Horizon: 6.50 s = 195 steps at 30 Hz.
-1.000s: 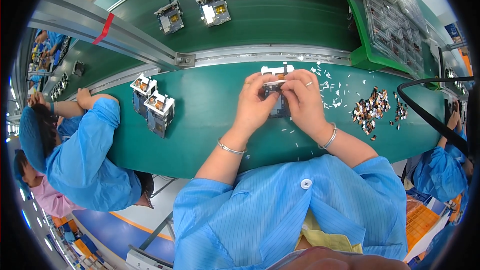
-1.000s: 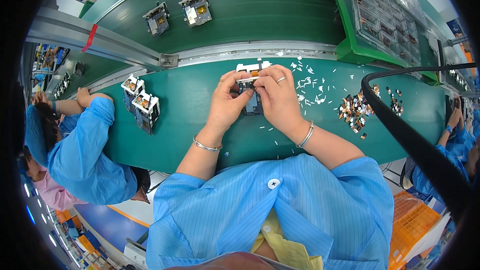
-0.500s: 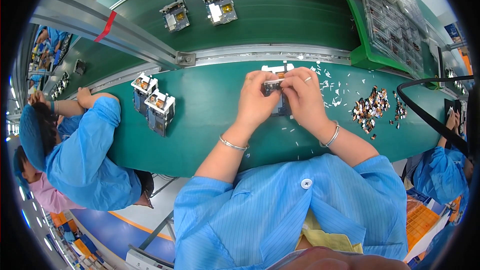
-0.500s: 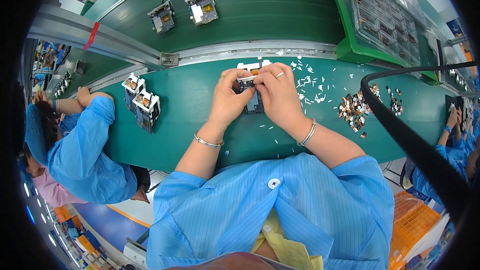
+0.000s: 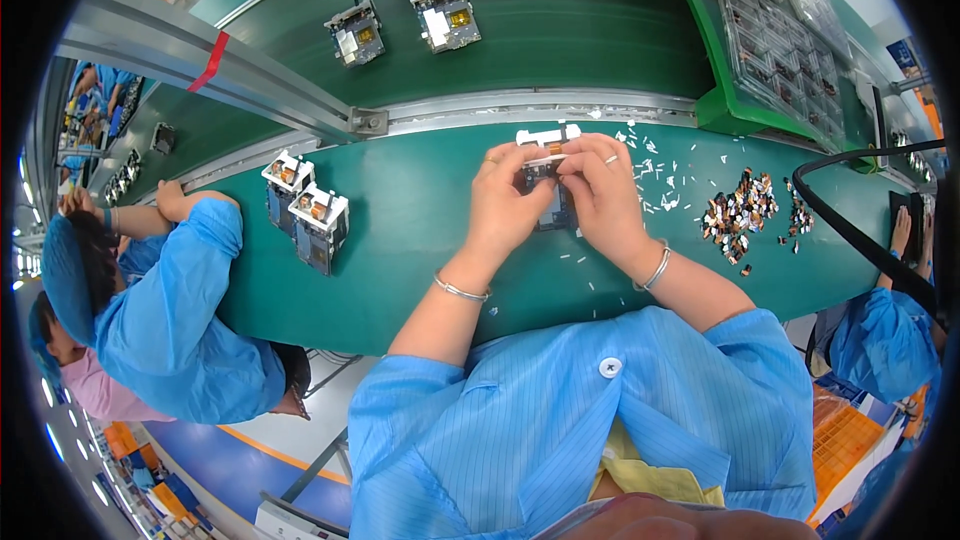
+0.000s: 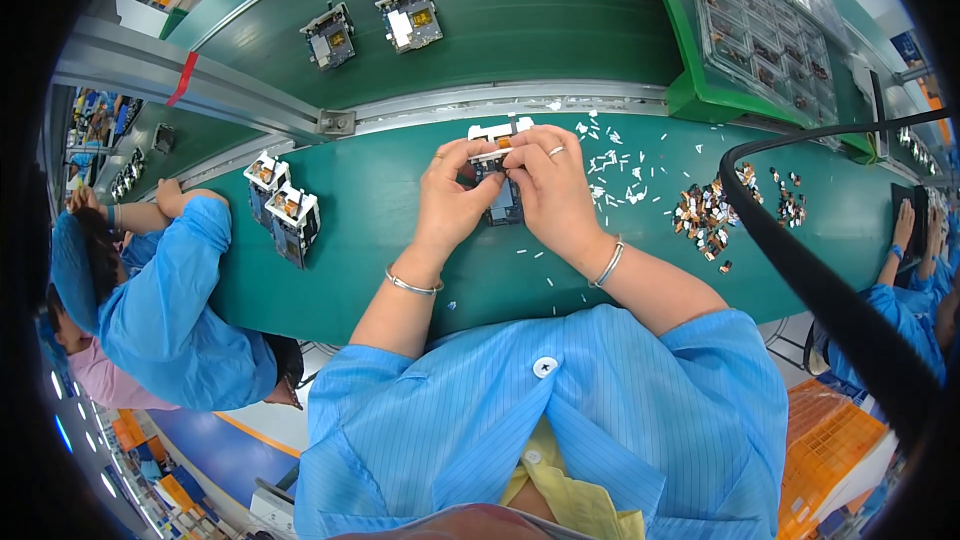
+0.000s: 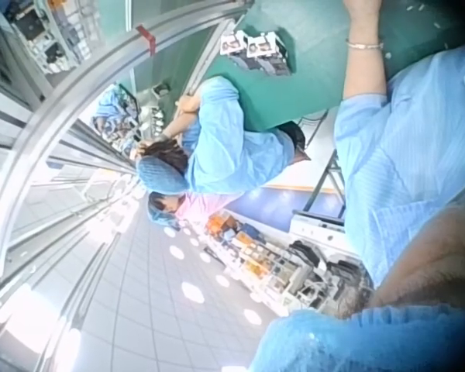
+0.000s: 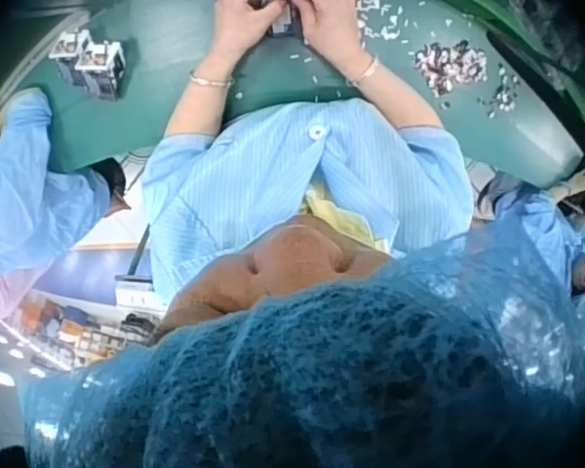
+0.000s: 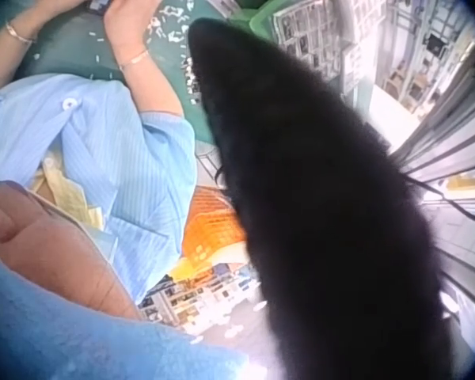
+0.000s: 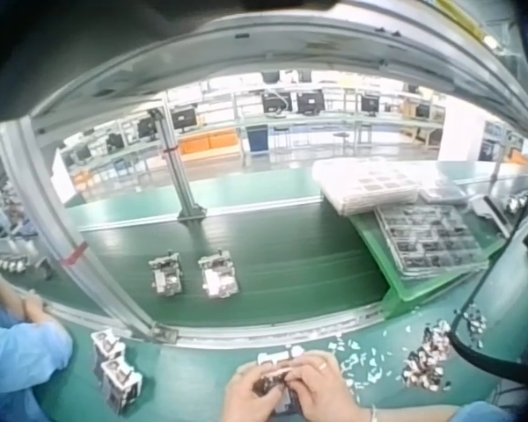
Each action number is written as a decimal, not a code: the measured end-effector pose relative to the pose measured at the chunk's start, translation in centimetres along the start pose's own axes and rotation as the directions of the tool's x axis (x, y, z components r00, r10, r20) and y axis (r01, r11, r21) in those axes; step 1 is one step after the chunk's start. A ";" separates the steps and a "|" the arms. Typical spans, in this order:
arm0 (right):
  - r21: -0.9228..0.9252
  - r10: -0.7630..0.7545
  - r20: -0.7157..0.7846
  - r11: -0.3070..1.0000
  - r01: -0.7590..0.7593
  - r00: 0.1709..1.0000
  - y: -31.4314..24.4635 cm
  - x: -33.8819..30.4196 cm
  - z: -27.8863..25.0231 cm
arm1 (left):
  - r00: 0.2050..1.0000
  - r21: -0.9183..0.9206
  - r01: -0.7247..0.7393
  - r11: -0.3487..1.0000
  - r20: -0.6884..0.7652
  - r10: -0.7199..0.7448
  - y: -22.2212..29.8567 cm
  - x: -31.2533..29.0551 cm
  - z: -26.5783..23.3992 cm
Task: The person assembles small electronic components into plastic housings by hand.
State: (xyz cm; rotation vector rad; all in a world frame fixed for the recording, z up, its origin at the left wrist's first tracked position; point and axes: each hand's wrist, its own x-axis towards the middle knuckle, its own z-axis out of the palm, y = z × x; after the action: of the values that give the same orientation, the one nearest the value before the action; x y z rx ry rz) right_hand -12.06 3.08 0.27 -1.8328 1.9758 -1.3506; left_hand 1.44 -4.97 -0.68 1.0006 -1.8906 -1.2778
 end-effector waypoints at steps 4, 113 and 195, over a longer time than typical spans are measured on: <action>-0.018 0.011 0.022 1.000 -0.011 1.000 0.2 0.1 -0.1 | 0.999 0.023 0.038 0.999 0.013 -0.038 0.4 -0.1 0.1; 0.752 0.565 0.272 0.380 -0.538 0.779 2.7 -1.0 -3.0 | 0.971 -0.185 0.202 0.962 0.168 -0.172 0.1 -0.6 -0.5; 0.702 0.442 0.266 0.520 -0.486 0.857 1.6 -4.3 -3.2 | 0.976 -0.455 0.200 0.868 0.015 -0.217 -2.0 -3.9 -4.3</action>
State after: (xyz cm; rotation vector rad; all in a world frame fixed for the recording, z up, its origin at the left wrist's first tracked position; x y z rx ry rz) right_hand -14.11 8.10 -0.86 -0.8453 1.3557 -1.5520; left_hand 7.44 -4.00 -1.55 0.9796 -1.3792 -1.7152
